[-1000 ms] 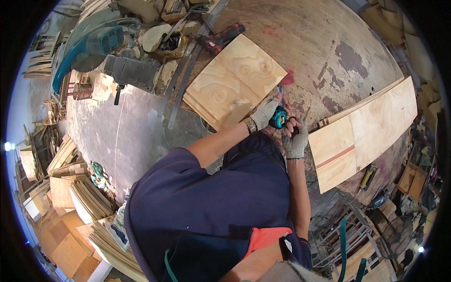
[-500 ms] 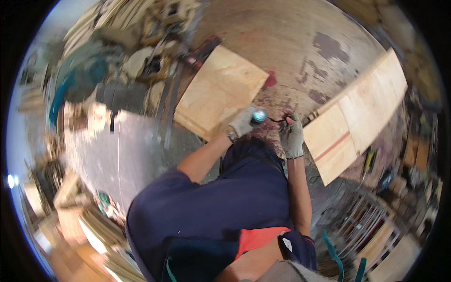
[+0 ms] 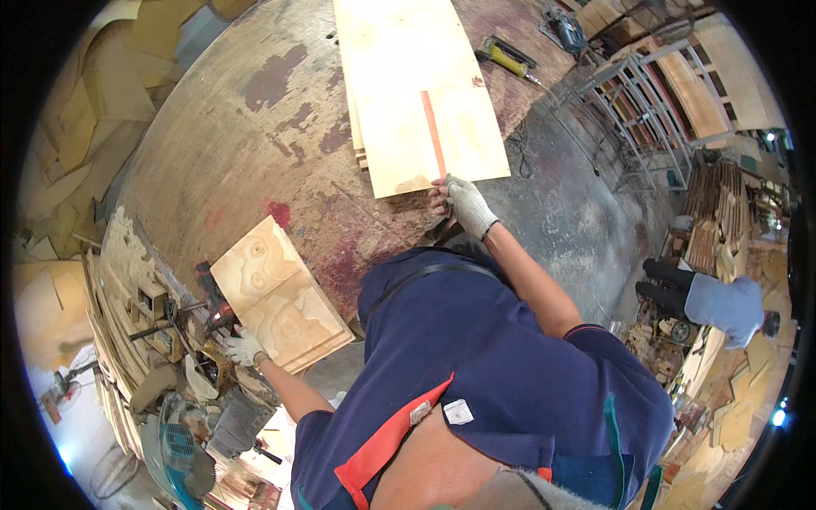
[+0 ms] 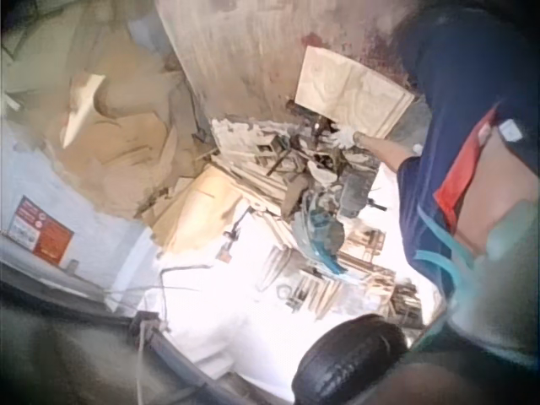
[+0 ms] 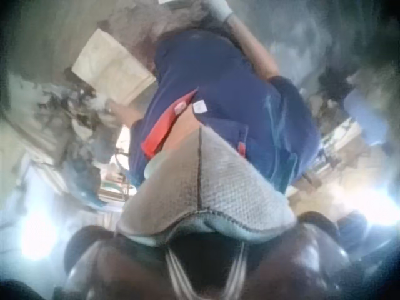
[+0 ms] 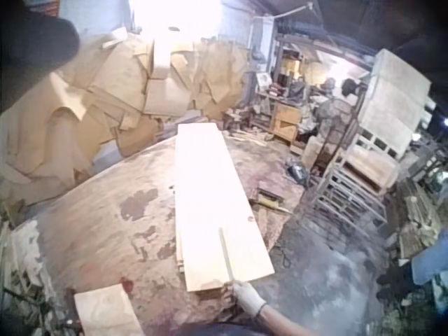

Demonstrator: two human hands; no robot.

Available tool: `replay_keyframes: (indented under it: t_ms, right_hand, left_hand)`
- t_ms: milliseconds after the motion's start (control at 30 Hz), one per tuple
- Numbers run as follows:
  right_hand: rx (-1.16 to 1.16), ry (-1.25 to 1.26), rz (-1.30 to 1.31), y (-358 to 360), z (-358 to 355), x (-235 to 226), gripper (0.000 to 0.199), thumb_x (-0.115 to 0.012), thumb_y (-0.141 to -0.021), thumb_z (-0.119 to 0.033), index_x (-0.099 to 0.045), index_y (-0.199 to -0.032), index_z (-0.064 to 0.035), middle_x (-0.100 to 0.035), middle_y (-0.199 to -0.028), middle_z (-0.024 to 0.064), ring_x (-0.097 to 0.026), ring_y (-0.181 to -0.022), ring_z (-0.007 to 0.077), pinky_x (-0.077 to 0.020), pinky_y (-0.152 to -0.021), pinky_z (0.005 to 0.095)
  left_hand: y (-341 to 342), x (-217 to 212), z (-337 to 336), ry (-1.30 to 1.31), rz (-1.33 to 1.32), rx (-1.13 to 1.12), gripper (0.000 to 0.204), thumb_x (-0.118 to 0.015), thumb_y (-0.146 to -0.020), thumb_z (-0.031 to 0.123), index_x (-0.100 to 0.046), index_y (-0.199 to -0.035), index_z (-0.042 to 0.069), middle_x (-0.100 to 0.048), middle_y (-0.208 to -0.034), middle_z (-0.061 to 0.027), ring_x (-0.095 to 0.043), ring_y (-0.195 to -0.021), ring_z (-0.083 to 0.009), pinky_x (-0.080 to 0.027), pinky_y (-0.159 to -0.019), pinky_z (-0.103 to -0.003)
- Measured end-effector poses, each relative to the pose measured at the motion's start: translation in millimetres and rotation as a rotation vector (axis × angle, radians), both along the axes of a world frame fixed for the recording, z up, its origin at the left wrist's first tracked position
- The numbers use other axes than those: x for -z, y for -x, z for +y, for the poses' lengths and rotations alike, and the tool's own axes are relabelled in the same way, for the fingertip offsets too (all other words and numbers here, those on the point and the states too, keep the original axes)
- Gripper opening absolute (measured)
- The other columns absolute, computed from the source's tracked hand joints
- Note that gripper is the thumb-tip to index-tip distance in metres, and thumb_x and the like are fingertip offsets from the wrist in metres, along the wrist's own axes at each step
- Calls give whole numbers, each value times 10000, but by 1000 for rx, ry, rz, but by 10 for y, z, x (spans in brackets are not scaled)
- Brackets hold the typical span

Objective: The person picks up thin wooden boards, aligns them on a workbench, and uses a nail gun to fasten them together. They measure and mark the boards with a tape measure and pencil, then continue nailing to assemble the panels.

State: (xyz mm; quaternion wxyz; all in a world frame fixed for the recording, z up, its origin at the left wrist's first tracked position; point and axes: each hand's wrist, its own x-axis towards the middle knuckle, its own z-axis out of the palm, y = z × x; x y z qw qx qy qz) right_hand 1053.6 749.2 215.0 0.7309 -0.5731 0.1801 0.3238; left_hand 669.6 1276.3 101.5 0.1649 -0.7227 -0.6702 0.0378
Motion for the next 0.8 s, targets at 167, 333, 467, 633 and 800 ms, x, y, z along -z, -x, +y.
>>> replay_keyframes:
  t_ms: [167, 333, 467, 633, 800]
  right_hand:
    - [35, 59, -130, -352, -226, -89, 251, -501, -997, -76, -603, -1206, 18, -660, -987, 113, -675, -789, 183, -570, -658, 319]
    - [-34, 553, -401, -917, -577, -33, 309, -584, -952, -169, -631, -1200, 9, -681, -1000, 124, -689, -863, 229, -570, -766, 367]
    - [-289, 1294, -680, -1429, -987, 176, 615, -712, -827, -367, -555, -1267, 34, -638, -1190, 322, -629, -1132, 445, -529, -946, 483]
    - [-881, 979, -564, -1852, -1292, 344, 743, -661, -855, -508, -551, -1259, 106, -632, -1207, 364, -639, -1132, 474, -521, -963, 483]
    - [-993, 753, -308, -2159, -1324, 146, 619, -690, -859, -496, -711, -974, 112, -726, -924, 304, -749, -786, 387, -597, -760, 458]
  left_hand:
    - [-681, -211, -441, -196, -49, 163, 741, -524, -959, 640, -506, -1389, 37, -598, -1265, -181, -603, -1108, -374, -508, -902, -503]
    - [-2249, -322, -1819, 544, -1128, 653, 397, -666, -961, 325, -602, -1210, 23, -659, -1043, -153, -624, -951, -276, -508, -837, -404]
    - [-3379, -497, -2831, 806, -919, 704, 538, -661, -956, 493, -597, -1132, -12, -686, -1038, -229, -660, -954, -361, -512, -838, -459]
    - [-4103, -678, -3176, 928, -491, 329, 929, -532, -862, 778, -565, -1334, -21, -626, -1281, -332, -606, -1195, -483, -464, -1015, -545]
    - [-4069, -888, -3149, 808, -605, 381, 764, -556, -882, 743, -768, -879, 10, -729, -916, -261, -696, -924, -410, -506, -849, -522]
